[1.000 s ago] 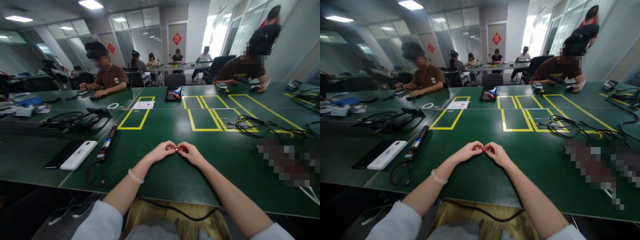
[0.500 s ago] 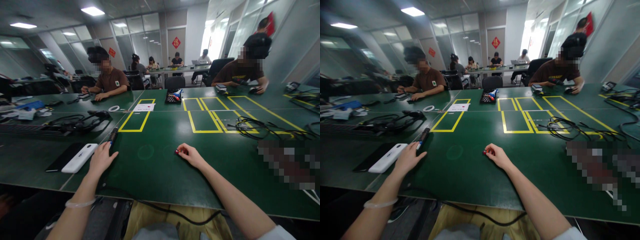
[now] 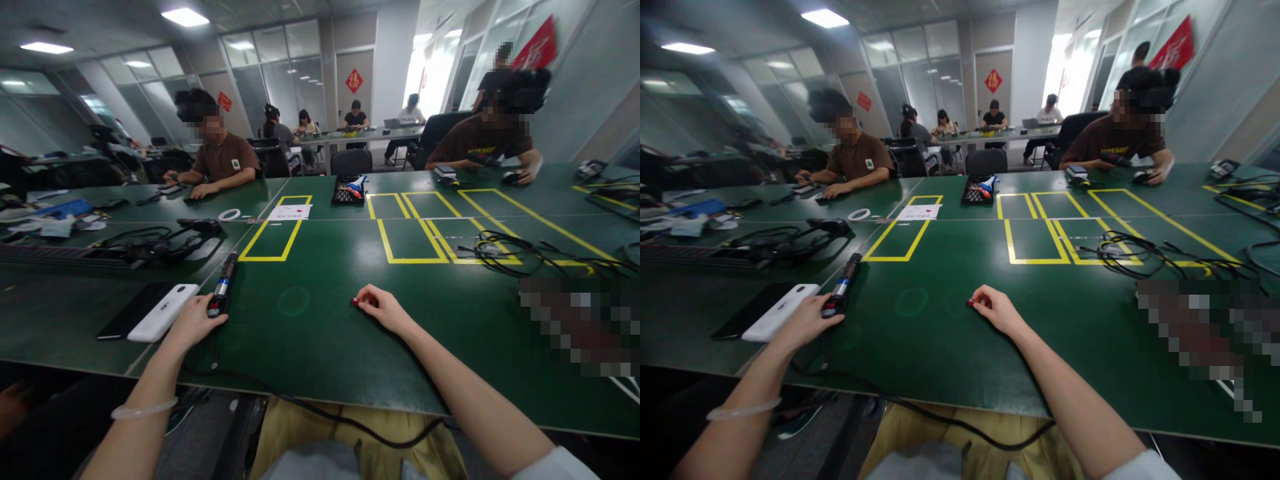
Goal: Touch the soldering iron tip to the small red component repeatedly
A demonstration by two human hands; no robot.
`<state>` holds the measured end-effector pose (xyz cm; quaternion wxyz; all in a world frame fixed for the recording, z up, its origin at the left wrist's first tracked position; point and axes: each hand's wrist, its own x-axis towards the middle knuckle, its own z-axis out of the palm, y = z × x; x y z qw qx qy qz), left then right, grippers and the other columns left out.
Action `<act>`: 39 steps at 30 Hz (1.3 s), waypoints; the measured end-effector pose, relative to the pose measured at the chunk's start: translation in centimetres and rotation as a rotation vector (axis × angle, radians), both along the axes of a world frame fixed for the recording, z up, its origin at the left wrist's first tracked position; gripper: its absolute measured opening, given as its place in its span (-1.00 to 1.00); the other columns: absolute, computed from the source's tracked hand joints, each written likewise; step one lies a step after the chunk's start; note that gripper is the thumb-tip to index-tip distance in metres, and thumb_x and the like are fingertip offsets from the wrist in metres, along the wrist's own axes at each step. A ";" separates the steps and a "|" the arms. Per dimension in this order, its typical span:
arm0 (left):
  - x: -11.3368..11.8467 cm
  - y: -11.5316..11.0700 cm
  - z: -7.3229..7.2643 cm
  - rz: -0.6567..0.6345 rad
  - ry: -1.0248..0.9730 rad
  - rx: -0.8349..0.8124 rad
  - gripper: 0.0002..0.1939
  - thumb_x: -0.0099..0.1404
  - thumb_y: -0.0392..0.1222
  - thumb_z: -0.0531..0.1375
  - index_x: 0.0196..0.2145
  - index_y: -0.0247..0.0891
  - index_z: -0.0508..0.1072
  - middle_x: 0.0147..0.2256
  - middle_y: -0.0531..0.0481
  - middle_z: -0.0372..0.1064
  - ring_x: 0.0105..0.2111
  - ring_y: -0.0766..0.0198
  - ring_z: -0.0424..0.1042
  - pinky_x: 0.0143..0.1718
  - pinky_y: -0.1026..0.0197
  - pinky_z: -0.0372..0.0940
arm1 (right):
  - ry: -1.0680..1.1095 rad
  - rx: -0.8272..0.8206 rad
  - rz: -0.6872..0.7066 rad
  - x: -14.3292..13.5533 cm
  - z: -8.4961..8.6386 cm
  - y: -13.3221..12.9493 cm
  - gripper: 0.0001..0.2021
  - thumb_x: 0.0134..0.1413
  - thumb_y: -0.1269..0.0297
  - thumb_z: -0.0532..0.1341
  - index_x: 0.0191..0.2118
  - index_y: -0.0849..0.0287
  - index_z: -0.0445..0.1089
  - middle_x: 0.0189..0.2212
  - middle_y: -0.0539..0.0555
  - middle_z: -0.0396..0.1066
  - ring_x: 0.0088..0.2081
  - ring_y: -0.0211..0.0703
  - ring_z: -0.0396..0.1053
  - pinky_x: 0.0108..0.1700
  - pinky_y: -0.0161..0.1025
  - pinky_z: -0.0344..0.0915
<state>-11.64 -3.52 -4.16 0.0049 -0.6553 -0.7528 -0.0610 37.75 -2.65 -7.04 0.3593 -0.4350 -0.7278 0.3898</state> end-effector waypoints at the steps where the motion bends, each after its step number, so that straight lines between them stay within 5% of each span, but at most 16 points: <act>1: 0.8 -0.1 0.1 0.022 0.013 -0.017 -0.20 0.04 0.19 0.10 0.11 -0.45 0.27 0.02 -0.31 0.25 0.00 -0.05 0.31 0.03 0.04 0.22 | -0.001 0.003 0.000 -0.1 0.0 0.0 -0.89 0.08 0.30 0.19 -0.27 0.19 0.37 -0.50 -0.05 0.28 -0.47 -0.29 0.19 -0.40 -0.34 0.13; 7: 7.2 -0.6 1.7 0.152 0.088 -0.047 -0.32 0.10 0.21 0.05 0.05 -0.31 0.30 0.01 -0.25 0.17 -0.07 -0.04 0.37 -0.13 0.05 0.31 | -0.008 0.019 0.003 -0.2 0.0 0.0 -0.90 0.10 0.29 0.18 -0.28 0.19 0.35 -0.51 -0.07 0.25 -0.48 -0.30 0.17 -0.41 -0.35 0.11; 12: 11.6 -0.5 2.5 0.143 0.024 -0.070 -0.38 0.14 0.21 0.02 0.04 -0.24 0.29 -0.03 -0.18 0.18 -0.15 0.03 0.42 -0.23 0.09 0.32 | -0.007 0.007 0.004 -0.2 -0.1 0.1 -0.90 0.10 0.28 0.18 -0.28 0.18 0.35 -0.51 -0.06 0.26 -0.48 -0.29 0.18 -0.40 -0.35 0.11; 28: 30.3 -0.2 1.2 -0.375 -0.082 -0.019 -0.34 0.15 0.09 0.14 0.16 -0.14 0.10 -0.07 -0.10 0.18 -0.11 0.12 0.36 -0.21 0.18 0.29 | -0.003 0.143 -0.049 0.1 -0.2 0.1 -0.97 0.06 0.39 0.15 -0.32 0.17 0.30 -0.45 -0.05 0.26 -0.46 -0.29 0.19 -0.38 -0.33 0.16; 33: 32.8 -0.5 1.3 -0.456 -0.079 -0.011 -0.36 0.14 0.05 0.14 0.14 -0.17 0.11 -0.09 -0.11 0.19 -0.12 0.11 0.35 -0.19 0.18 0.28 | -0.052 0.213 -0.044 0.5 -0.3 0.2 -0.94 0.02 0.45 0.14 -0.35 0.16 0.29 -0.41 -0.02 0.25 -0.42 -0.25 0.22 -0.34 -0.31 0.18; 39: 32.9 -0.6 1.6 -0.452 -0.087 -0.016 -0.40 0.17 0.06 0.11 0.13 -0.16 0.12 -0.11 -0.10 0.20 -0.15 0.13 0.36 -0.21 0.18 0.27 | -0.040 0.218 -0.043 0.8 -0.1 0.1 -0.95 0.07 0.43 0.16 -0.33 0.16 0.31 -0.39 -0.01 0.26 -0.40 -0.24 0.24 -0.31 -0.30 0.19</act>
